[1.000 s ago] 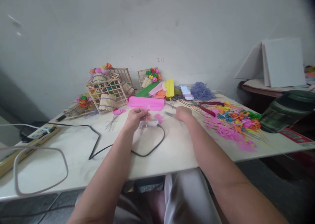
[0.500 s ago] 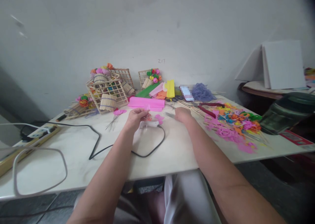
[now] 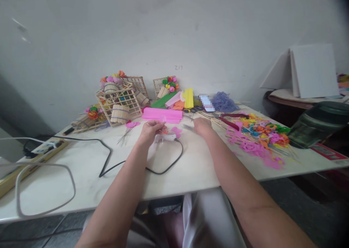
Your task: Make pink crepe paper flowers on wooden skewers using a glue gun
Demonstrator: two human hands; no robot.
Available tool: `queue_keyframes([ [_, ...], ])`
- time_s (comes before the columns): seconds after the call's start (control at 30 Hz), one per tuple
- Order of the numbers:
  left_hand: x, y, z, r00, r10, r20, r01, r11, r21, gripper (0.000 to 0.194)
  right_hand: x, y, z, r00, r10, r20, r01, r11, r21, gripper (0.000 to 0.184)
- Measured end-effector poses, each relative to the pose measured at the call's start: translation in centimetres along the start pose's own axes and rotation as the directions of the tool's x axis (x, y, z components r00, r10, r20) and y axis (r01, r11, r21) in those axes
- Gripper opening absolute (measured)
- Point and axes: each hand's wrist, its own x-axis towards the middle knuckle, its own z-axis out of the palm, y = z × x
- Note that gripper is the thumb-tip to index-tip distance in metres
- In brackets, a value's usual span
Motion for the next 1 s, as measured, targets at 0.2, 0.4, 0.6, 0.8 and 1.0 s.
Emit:
queue_keyframes([
  [0.2,-0.1,0.1,0.1,1.000,-0.002,-0.006,0.002,1.000,-0.005,0.026,-0.3,0.1,-0.4,0.997,0.039,-0.065,-0.038,0.999,0.012,0.031],
  [0.4,-0.1,0.1,0.1,1.000,0.000,-0.006,0.000,1.000,-0.004,0.025,-0.2,0.5,-0.4,0.983,0.107,-0.147,-0.088,0.987,0.131,0.026],
  [0.6,0.0,-0.1,0.0,1.000,0.003,0.013,-0.003,1.000,-0.001,0.024,0.2,0.3,0.0,0.982,0.136,-0.132,-0.026,0.787,0.617,0.012],
  [0.8,0.1,-0.2,0.1,1.000,-0.018,0.023,0.018,1.000,0.002,0.025,-0.2,-1.4,0.5,0.980,-0.197,-0.017,0.028,0.054,0.998,0.015],
  [1.0,0.0,-0.3,0.5,0.998,-0.038,0.046,0.038,0.999,-0.015,0.028,-1.0,-3.0,0.4,0.919,-0.395,-0.011,-0.004,-0.037,0.999,0.018],
])
